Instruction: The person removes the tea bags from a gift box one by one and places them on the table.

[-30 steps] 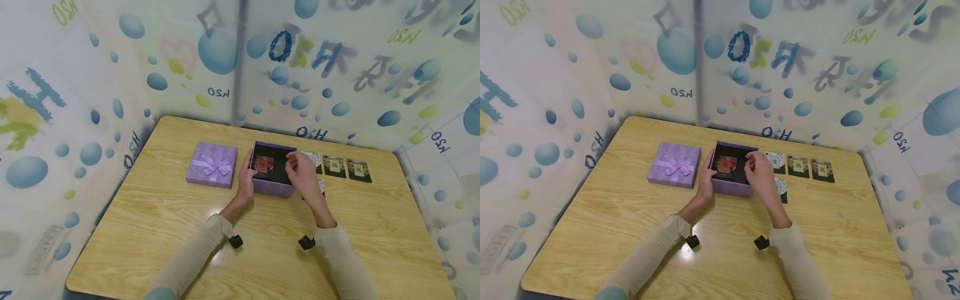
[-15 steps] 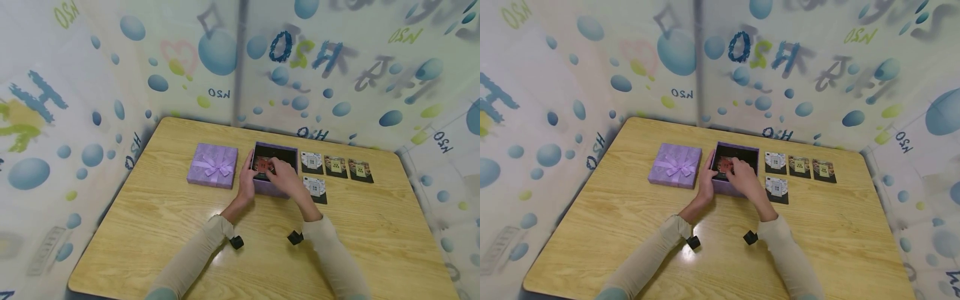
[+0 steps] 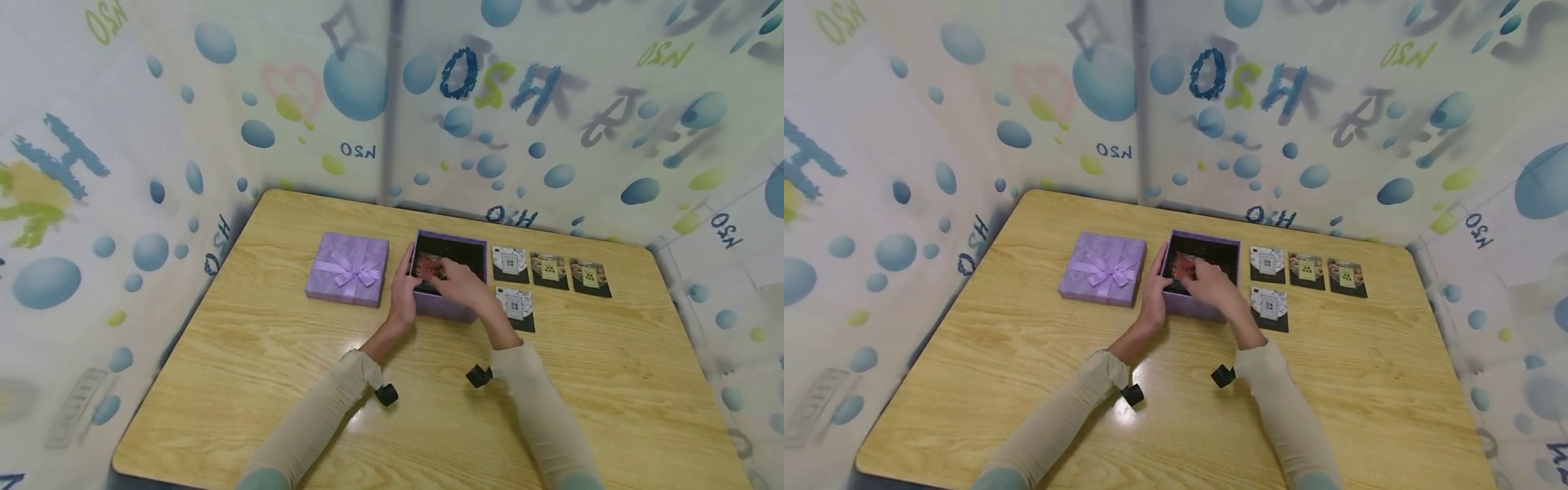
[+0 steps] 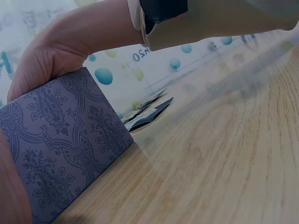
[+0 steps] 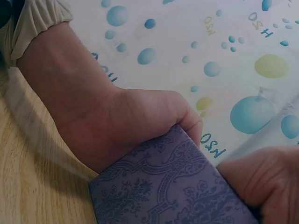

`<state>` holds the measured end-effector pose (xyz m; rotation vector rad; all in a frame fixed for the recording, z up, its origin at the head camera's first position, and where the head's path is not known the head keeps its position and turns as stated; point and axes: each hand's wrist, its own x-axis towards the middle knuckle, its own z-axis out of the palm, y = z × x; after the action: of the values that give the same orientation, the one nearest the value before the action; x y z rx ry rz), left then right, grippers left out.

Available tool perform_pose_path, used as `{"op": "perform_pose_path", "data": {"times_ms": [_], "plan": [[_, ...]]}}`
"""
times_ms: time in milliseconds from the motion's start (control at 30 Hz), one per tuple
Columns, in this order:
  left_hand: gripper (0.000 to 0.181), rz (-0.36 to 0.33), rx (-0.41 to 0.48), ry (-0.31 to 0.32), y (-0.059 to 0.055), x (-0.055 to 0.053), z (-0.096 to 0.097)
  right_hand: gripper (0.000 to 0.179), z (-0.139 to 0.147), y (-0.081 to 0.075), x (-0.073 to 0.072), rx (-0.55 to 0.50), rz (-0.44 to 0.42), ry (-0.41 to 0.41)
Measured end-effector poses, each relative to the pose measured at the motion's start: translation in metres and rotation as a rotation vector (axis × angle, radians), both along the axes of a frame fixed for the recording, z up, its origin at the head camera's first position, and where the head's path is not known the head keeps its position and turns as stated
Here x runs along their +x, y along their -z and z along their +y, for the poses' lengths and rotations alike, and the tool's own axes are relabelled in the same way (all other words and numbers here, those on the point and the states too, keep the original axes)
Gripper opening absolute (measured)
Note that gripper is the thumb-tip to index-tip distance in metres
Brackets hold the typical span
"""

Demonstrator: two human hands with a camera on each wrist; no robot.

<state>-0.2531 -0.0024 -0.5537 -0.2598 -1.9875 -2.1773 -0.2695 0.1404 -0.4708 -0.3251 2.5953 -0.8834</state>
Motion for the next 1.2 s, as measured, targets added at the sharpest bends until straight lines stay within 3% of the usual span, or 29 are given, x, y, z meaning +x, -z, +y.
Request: {"op": "perform_pose_path", "data": {"times_ms": [300, 700, 1000, 1200], "plan": [[0.078, 0.006, 0.021, 0.016, -0.003, 0.000, 0.001, 0.040, -0.001, 0.000, 0.000, -0.004, 0.086, 0.074], [0.078, 0.005, 0.032, 0.003, -0.004, 0.000, 0.001, 0.059, 0.001, -0.002, -0.006, -0.054, 0.038, 0.161], [0.077, -0.001, 0.020, 0.004, -0.002, 0.000, 0.000, 0.037, 0.001, 0.000, -0.012, -0.044, 0.046, 0.143], [0.077, -0.016, 0.013, 0.004, 0.000, 0.001, 0.000, 0.043, -0.001, 0.002, -0.012, -0.192, -0.009, 0.196]]}}
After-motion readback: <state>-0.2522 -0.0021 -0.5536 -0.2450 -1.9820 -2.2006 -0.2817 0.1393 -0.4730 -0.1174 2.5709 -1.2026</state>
